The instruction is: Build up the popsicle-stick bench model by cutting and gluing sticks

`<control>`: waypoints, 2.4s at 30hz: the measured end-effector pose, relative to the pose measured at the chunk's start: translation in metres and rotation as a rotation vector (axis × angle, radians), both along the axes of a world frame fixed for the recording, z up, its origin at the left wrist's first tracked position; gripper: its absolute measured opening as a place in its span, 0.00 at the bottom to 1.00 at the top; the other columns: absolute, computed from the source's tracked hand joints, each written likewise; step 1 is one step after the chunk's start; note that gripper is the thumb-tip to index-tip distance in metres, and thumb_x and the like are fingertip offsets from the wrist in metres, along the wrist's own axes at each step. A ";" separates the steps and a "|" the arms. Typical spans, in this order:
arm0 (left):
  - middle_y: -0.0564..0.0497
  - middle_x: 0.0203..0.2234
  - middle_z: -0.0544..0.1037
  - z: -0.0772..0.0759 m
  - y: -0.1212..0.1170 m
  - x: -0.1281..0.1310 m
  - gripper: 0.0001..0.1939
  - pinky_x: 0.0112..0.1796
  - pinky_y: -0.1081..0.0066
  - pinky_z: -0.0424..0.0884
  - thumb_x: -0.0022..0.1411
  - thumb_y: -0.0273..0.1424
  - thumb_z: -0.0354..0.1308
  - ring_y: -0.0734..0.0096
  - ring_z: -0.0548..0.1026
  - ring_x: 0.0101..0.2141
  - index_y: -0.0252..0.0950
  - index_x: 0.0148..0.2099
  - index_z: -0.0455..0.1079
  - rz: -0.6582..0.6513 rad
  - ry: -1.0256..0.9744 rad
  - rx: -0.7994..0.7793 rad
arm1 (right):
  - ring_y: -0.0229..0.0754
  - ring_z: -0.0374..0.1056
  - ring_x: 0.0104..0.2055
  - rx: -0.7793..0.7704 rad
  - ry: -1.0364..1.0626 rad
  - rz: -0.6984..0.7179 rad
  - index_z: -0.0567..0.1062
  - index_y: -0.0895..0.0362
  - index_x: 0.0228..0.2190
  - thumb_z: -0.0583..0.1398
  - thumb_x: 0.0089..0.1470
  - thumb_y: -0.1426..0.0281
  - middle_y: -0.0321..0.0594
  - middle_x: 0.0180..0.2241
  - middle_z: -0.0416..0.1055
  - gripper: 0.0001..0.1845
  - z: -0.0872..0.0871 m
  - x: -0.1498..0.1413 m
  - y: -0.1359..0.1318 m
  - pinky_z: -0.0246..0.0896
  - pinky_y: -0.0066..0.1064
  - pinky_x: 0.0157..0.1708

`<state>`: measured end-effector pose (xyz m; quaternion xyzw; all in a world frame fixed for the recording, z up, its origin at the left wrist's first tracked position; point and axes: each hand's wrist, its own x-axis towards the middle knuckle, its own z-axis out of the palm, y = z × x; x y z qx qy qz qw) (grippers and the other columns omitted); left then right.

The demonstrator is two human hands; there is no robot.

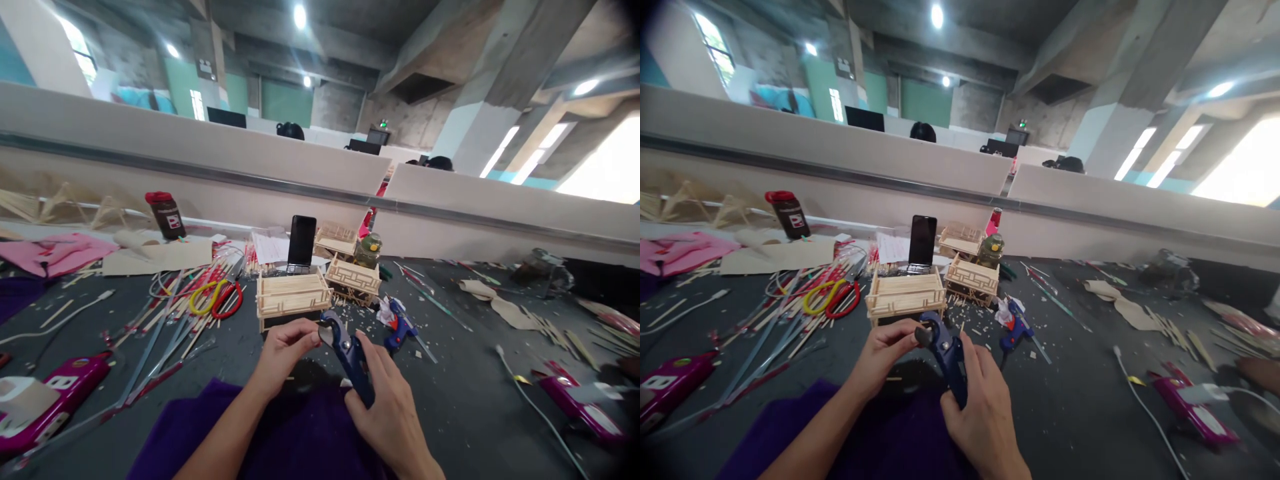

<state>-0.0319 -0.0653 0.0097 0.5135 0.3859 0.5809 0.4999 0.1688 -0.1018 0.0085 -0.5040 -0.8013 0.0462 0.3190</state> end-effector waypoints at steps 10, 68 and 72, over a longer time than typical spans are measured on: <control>0.46 0.29 0.76 -0.005 0.000 -0.002 0.12 0.36 0.70 0.66 0.56 0.39 0.65 0.66 0.71 0.32 0.34 0.32 0.80 -0.142 0.053 0.037 | 0.47 0.70 0.48 -0.022 0.019 0.085 0.55 0.55 0.62 0.55 0.46 0.77 0.47 0.49 0.69 0.40 0.003 0.010 -0.004 0.69 0.38 0.47; 0.48 0.27 0.76 -0.001 0.001 0.003 0.12 0.33 0.73 0.64 0.58 0.36 0.62 0.71 0.71 0.30 0.31 0.29 0.76 -0.183 0.148 -0.019 | 0.49 0.76 0.43 -0.129 0.148 -0.021 0.67 0.58 0.50 0.55 0.54 0.71 0.47 0.43 0.77 0.20 -0.032 -0.003 -0.004 0.72 0.35 0.41; 0.51 0.24 0.74 -0.003 0.002 0.005 0.14 0.31 0.74 0.63 0.58 0.39 0.63 0.73 0.68 0.28 0.31 0.29 0.74 -0.170 0.145 -0.094 | 0.47 0.76 0.38 -0.220 0.187 -0.012 0.68 0.58 0.48 0.56 0.55 0.68 0.45 0.38 0.77 0.18 -0.031 -0.004 0.001 0.70 0.33 0.36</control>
